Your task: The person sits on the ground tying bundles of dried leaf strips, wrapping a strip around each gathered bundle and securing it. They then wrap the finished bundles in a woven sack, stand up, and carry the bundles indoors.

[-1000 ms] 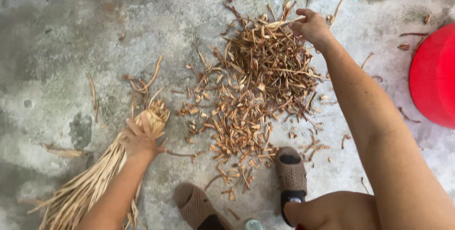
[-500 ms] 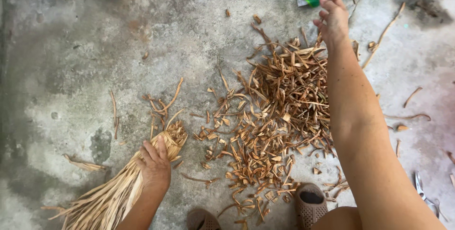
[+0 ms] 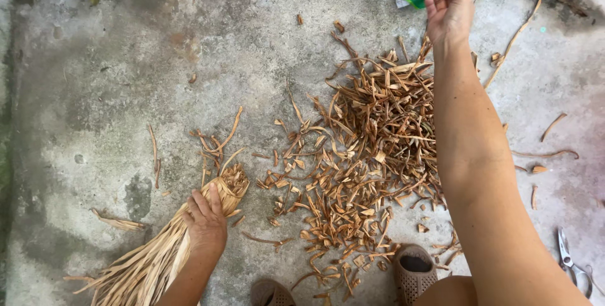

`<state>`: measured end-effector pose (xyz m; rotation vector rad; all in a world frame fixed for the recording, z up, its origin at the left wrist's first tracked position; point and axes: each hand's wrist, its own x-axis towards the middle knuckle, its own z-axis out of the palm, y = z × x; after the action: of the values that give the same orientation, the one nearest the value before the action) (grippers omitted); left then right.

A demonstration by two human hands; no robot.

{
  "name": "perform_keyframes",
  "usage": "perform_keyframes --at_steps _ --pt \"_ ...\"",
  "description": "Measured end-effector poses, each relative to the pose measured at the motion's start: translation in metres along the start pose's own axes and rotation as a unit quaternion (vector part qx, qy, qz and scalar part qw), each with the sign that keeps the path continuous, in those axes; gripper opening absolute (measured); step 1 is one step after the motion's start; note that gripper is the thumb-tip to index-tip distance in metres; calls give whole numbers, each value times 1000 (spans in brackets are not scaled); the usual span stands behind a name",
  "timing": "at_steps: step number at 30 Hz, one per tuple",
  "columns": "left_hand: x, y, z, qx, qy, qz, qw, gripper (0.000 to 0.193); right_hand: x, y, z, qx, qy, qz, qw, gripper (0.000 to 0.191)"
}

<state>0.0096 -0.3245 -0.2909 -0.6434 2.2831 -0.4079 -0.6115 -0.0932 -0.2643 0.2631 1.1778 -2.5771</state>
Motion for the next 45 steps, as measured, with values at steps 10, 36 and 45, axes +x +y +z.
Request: perform_keyframes --at_steps 10,36,45 --pt "10 -3 -9 -22 35 -18 999 90 -23 -72 -3 -51 -118 -215 968 16" --pt "14 77 -151 -577 31 176 797 88 -427 23 -13 -384 -779 85 489 22" --pt "-20 128 -102 -484 -53 158 859 87 -253 -22 -110 -641 -39 -65 764 43"
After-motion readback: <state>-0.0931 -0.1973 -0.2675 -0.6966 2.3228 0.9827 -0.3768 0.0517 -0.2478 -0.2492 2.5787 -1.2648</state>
